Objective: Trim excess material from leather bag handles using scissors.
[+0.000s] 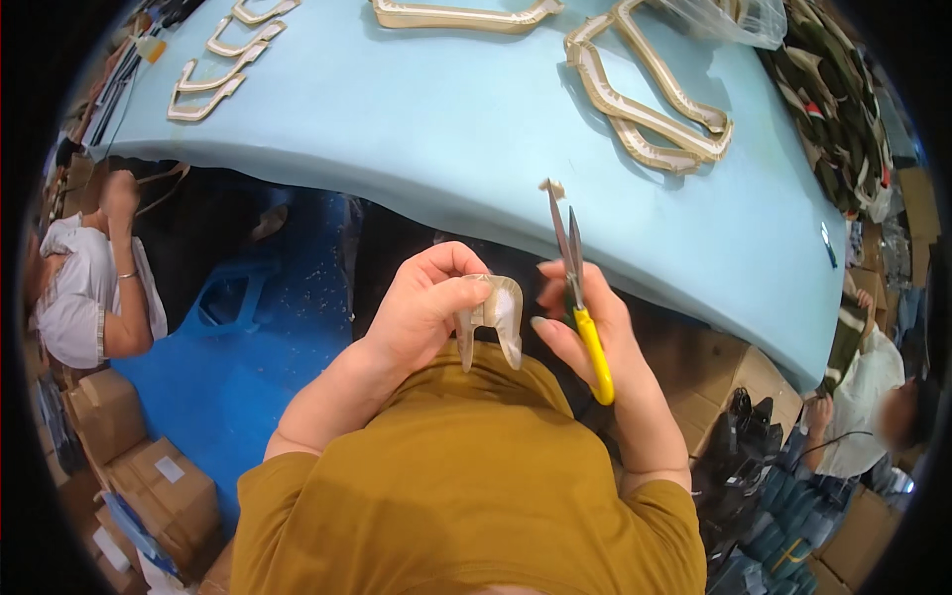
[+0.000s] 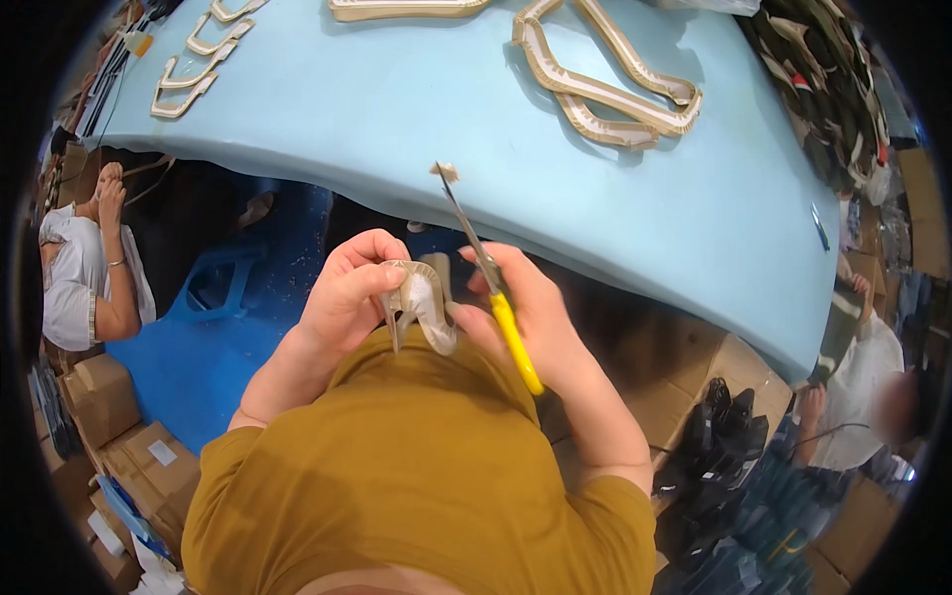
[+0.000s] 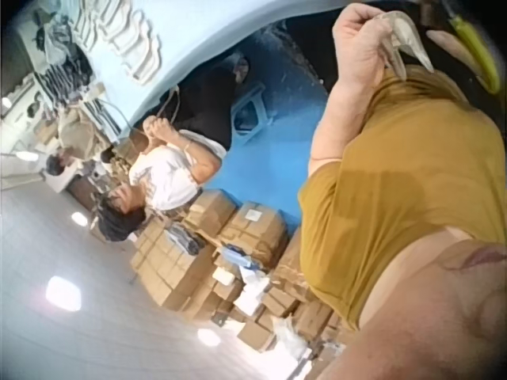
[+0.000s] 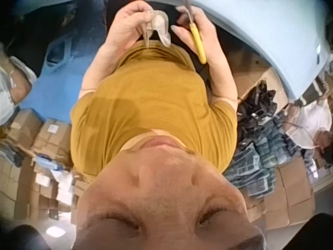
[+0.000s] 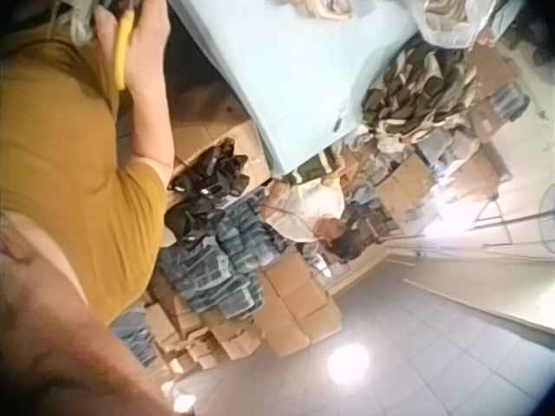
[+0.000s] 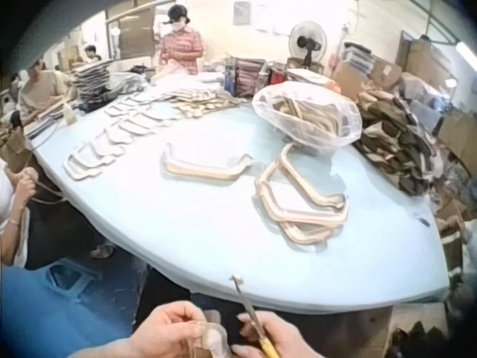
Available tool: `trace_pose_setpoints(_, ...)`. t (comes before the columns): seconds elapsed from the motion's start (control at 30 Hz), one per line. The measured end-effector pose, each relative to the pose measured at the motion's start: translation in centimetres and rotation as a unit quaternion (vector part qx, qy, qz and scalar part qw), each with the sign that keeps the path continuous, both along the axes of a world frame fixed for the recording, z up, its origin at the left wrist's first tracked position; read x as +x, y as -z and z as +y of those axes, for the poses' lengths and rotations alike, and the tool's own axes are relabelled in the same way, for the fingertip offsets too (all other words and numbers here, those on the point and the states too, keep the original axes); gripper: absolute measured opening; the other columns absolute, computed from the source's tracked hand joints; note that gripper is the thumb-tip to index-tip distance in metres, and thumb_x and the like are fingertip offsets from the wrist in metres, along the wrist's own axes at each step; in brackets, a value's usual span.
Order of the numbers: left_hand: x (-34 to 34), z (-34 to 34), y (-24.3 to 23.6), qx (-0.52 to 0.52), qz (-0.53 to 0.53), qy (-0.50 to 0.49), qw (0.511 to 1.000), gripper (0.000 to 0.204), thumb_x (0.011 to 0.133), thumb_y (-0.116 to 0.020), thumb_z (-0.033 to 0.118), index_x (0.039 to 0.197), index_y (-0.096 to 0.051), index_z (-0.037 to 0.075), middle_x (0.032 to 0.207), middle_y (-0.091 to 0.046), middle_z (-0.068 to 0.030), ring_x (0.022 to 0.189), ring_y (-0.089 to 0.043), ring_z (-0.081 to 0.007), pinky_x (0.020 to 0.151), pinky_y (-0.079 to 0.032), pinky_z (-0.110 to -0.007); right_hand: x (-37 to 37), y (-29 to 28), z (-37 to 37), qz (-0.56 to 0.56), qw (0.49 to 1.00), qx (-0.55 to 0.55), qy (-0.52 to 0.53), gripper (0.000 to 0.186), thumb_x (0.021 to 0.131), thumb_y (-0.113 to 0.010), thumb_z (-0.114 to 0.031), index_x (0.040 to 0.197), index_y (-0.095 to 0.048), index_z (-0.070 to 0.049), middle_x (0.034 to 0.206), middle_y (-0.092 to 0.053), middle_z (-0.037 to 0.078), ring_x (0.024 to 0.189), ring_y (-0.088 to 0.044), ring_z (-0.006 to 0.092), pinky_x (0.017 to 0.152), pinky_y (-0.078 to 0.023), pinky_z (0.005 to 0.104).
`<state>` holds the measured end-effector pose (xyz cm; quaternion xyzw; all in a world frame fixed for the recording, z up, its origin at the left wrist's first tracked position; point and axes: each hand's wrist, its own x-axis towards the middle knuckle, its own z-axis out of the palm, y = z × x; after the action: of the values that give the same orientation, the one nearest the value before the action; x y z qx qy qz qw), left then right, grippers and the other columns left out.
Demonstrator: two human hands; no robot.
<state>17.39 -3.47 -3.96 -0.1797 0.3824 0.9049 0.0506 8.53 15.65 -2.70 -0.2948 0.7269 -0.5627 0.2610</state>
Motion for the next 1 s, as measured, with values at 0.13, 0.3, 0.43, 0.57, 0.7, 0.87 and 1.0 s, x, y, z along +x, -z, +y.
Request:
trace_pose_setpoints(0.13, -0.3, 0.5, 0.4, 0.071, -0.012, 0.024, 0.997, 0.008, 0.085, -0.059, 0.012, 0.087, -0.055, 0.006, 0.084, -0.061, -0.0036, 0.073, -0.058, -0.0115, 0.066, -0.048, -0.025, 0.7, 0.7, -1.8, -0.134, 0.989, -0.056, -0.023, 0.041, 0.077, -0.065, -0.006, 0.115, -0.048, -0.006, 0.091, -0.054, 0.003, 0.083, -0.051, 0.011, 0.075, -0.043, 0.0249)
trace_pose_setpoints(0.3, -0.5, 0.7, -0.2, 0.046, -0.06, 0.003, 0.997, 0.01, 0.085, -0.061, 0.01, 0.09, -0.054, 0.005, 0.083, -0.059, -0.0017, 0.074, -0.056, -0.0086, 0.063, -0.046, -0.023, 1.2, 0.2, -2.2, -0.22, 0.97, -0.103, 0.029, 0.038, 0.079, -0.06, -0.004, 0.115, -0.047, -0.005, 0.101, -0.054, 0.005, 0.092, -0.05, 0.0107, 0.082, -0.041, 0.0259)
trace_pose_setpoints(0.43, -0.2, 1.7, 0.5, -0.238, 0.038, -0.037, 0.97, 0.011, 0.084, -0.061, 0.005, 0.09, -0.052, 0.005, 0.078, -0.055, 0.001, 0.069, -0.051, -0.0045, 0.059, -0.042, -0.019, 1.9, 0.5, -2.5, -0.124, 0.989, -0.077, 0.01, 0.036, 0.082, -0.058, -0.003, 0.115, -0.046, -0.006, 0.092, -0.054, 0.002, 0.084, -0.051, 0.0092, 0.075, -0.043, 0.0251)
trace_pose_setpoints(0.57, -0.5, 2.2, 1.4, -0.21, -0.017, -0.031, 0.977, 0.012, 0.084, -0.061, 0.006, 0.092, -0.052, 0.004, 0.078, -0.056, 0.0001, 0.069, -0.051, -0.0048, 0.06, -0.043, -0.02, 2.1, 0.7, -2.5, -0.198, 0.976, -0.061, 0.072, 0.034, 0.082, -0.057, -0.004, 0.114, -0.046, -0.006, 0.086, -0.051, 0.0, 0.078, -0.047, 0.0055, 0.067, -0.041, 0.0249)
trace_pose_setpoints(0.7, -1.0, 0.7, 0.7, 0.048, -0.033, 0.075, 0.995, 0.021, 0.084, -0.062, 0.008, 0.102, -0.051, 0.003, 0.091, -0.06, -0.0037, 0.08, -0.058, -0.0088, 0.068, -0.048, -0.023, 1.2, 1.7, -1.4, -0.221, 0.961, -0.162, 0.041, 0.036, 0.08, -0.057, 0.0, 0.114, -0.045, -0.005, 0.093, -0.051, 0.001, 0.087, -0.047, 0.0079, 0.074, -0.041, 0.0241)
trace_pose_setpoints(0.87, -0.3, 1.4, 0.9, -0.182, 0.005, 0.024, 0.983, 0.014, 0.081, -0.057, 0.0, 0.093, -0.051, 0.002, 0.079, -0.056, -0.0013, 0.069, -0.053, -0.0053, 0.06, -0.043, -0.02, 1.5, 1.2, -2.0, -0.095, 0.993, -0.06, 0.021, 0.034, 0.081, -0.056, 0.0, 0.113, -0.046, -0.005, 0.089, -0.055, 0.004, 0.082, -0.052, 0.0085, 0.075, -0.044, 0.0252)
trace_pose_setpoints(1.0, -0.3, 3.4, 1.9, -0.422, 0.09, -0.03, 0.902, 0.014, 0.081, -0.056, -0.003, 0.092, -0.05, 0.003, 0.075, -0.053, 0.0008, 0.068, -0.048, -0.0033, 0.059, -0.04, -0.019, 1.7, 2.4, -1.8, -0.143, 0.987, -0.067, 0.04, 0.03, 0.083, -0.055, -0.001, 0.111, -0.047, -0.006, 0.084, -0.054, 0.002, 0.074, -0.049, 0.0061, 0.066, -0.043, 0.0221)
